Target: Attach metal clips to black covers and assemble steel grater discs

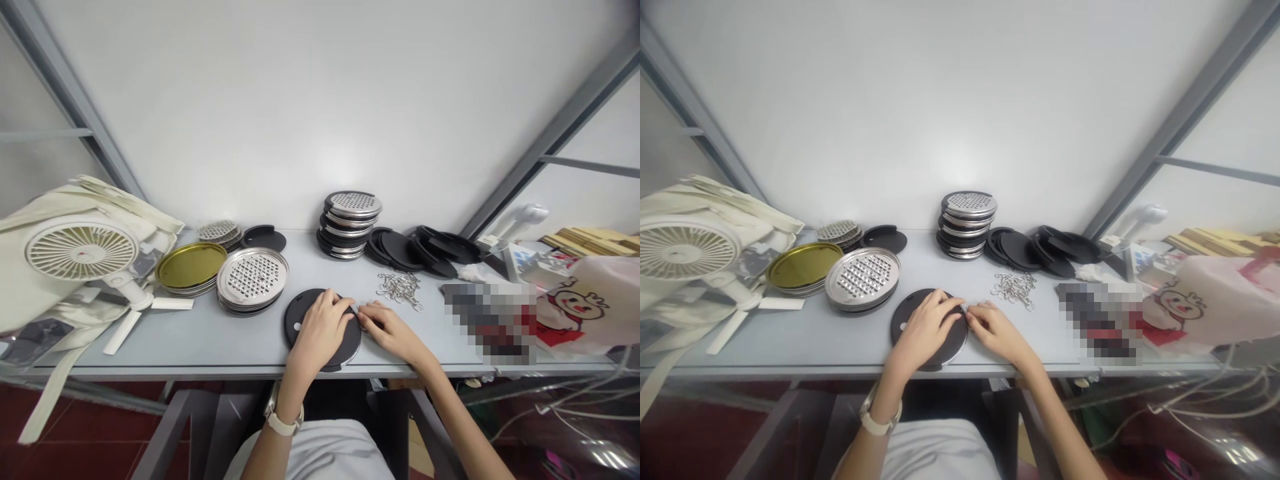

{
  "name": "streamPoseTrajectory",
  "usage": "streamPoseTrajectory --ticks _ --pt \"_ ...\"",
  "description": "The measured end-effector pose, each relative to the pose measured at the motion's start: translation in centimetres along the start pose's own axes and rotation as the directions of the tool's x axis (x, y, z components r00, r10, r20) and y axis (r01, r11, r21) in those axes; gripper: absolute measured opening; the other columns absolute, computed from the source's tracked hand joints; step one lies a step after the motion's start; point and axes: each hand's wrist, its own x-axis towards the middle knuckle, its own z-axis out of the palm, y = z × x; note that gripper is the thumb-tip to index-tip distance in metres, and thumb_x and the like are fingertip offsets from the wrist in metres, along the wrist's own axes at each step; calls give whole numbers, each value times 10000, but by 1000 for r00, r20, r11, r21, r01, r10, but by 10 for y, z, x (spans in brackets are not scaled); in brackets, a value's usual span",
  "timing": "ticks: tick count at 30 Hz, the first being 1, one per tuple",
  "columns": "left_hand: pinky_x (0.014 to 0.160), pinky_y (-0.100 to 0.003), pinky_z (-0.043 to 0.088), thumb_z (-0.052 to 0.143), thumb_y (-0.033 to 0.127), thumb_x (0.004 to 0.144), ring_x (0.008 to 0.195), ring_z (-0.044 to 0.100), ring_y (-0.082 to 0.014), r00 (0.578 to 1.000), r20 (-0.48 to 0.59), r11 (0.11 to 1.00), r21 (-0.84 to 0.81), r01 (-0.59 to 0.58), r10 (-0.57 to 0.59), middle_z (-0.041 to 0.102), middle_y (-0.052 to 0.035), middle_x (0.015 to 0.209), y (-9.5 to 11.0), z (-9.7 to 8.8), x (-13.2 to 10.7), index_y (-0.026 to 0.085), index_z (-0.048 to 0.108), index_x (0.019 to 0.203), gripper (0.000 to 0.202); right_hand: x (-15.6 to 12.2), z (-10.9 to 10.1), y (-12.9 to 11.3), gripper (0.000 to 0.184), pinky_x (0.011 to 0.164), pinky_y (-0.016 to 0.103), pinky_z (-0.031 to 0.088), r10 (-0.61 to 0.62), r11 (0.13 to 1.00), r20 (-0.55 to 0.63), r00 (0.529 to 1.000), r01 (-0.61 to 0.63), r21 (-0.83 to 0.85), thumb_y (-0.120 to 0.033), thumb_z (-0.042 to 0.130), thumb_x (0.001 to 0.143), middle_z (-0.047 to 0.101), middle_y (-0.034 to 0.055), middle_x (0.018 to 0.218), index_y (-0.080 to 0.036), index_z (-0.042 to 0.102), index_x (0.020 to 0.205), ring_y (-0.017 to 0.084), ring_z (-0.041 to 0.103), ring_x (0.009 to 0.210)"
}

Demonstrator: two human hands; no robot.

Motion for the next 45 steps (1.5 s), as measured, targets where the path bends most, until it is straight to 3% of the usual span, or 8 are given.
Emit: streamPoseTrajectory --ticks 14,20,26,45 --pt "893 -349 463 431 217 955 989 502 -199 1000 -2 999 -31 -16 16 495 -52 1015 0 1 0 251 587 1167 265 -3 0 2 361 657 284 355 79 996 -42 996 -77 55 -345 340 990 454 -24 624 -204 393 662 161 468 648" --pt "908 -374 465 445 254 952 1025 505 -219 1000 -23 1000 1 8 -8 505 -76 1059 -3 4 0 193 521 1199 266 0 0 -4 343 703 280 368 66 997 -31 997 -65 40 -345 330 1004 507 -26 655 -207 433 707 159 505 659" --pt "911 -373 467 440 260 955 1035 510 -214 999 -36 1000 -4 -4 4 506 -70 1056 -4 5 0 219 509 1233 289 4 1 -8 308 740 290 370 46 999 -34 998 -46 4 -334 337 1006 560 -15 707 -213 469 756 170 537 704" --pt "904 -372 470 455 250 949 1037 499 -213 998 -59 1000 -8 -24 24 504 -62 1035 -5 6 -1 228 543 1213 279 0 2 2 396 719 305 386 53 998 6 999 -53 26 -390 286 1008 498 -10 646 -209 433 687 171 493 664"
